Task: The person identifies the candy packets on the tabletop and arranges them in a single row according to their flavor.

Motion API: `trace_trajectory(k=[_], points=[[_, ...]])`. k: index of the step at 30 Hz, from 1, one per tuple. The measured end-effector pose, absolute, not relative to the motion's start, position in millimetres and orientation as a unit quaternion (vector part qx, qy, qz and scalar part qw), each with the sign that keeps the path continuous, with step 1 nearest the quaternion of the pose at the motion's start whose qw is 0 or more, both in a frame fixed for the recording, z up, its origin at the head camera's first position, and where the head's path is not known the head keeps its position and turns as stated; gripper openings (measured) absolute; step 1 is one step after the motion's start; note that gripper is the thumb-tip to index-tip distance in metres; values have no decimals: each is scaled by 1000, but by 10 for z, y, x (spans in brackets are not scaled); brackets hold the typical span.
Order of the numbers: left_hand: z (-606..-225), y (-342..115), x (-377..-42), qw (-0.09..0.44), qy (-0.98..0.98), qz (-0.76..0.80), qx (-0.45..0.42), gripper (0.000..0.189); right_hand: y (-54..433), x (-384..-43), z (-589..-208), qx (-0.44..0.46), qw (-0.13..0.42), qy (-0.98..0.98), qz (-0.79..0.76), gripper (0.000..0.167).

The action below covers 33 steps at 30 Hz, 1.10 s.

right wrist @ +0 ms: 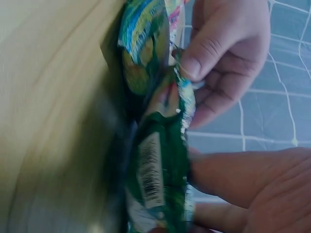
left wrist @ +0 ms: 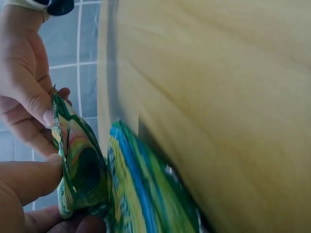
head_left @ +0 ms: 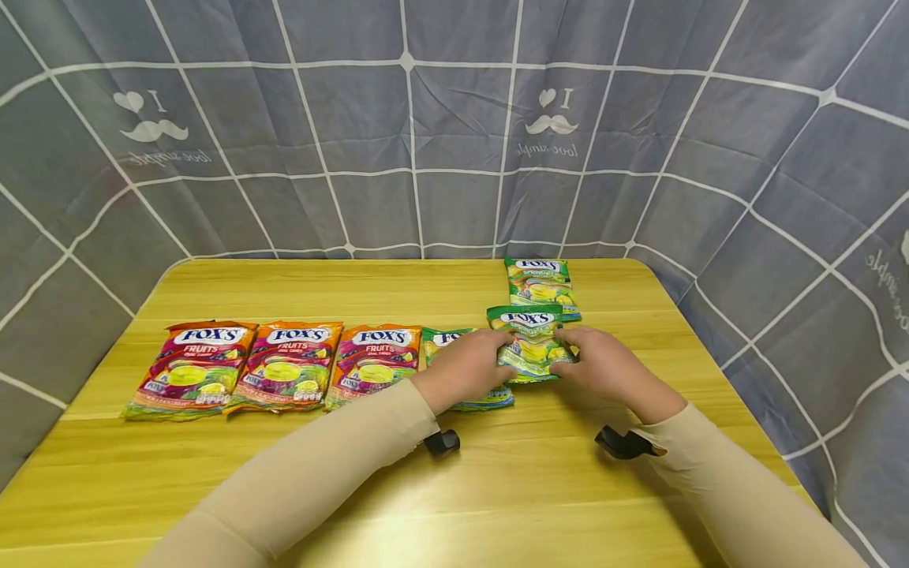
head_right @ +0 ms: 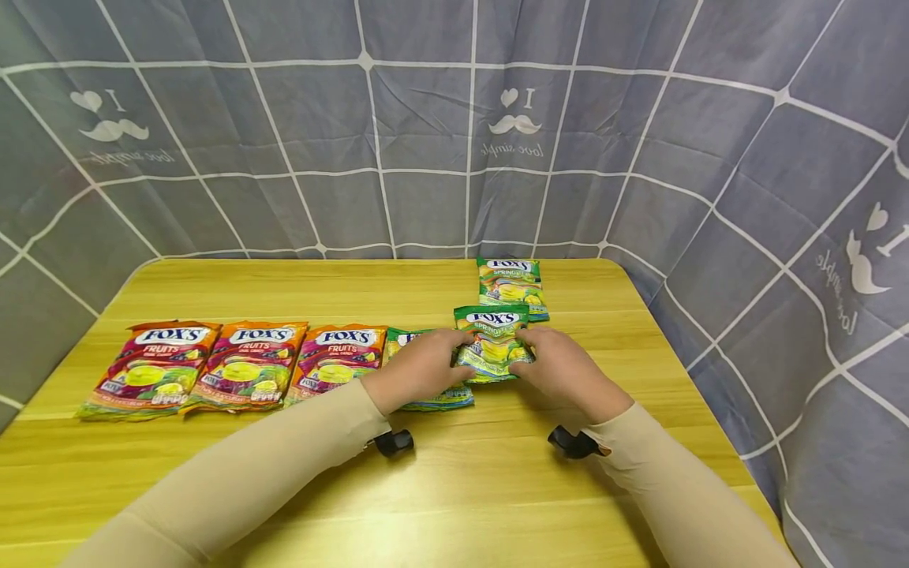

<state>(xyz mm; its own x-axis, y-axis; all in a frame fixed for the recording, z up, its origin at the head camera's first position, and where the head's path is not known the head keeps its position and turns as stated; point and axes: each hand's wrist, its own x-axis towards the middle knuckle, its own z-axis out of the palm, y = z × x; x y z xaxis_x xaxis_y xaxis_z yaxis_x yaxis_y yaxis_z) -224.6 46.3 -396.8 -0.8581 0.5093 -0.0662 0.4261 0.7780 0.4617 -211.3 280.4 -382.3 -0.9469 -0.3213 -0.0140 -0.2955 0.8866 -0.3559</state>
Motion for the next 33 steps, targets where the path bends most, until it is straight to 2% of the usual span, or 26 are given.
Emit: trace_trajectory(k=[9, 12, 16, 22, 26, 33], points=[[-4023, 609, -2254, 104, 935, 169, 294, 54, 2964, -2173, -3797, -162, 139, 966, -148, 69], [-4026, 609, -2281, 88, 936, 159, 300, 54, 2981, -2207, -3802, -161, 167, 963, -138, 73], [-4024, 589, -2331, 67, 948, 144, 277, 66, 3007, -2268, -3809, -154, 169, 963, -142, 78], [-4051, 609, -2376, 116, 956, 89, 256, 88, 3065, -2385, -3878, -170, 189, 956, -143, 82], [-4063, 641, -2388, 132, 953, 66, 264, 89, 3098, -2433, -3929, -173, 210, 950, -153, 84], [-4073, 653, -2409, 141, 951, 66, 267, 83, 3134, -2472, -3945, -175, 210, 950, -152, 84]])
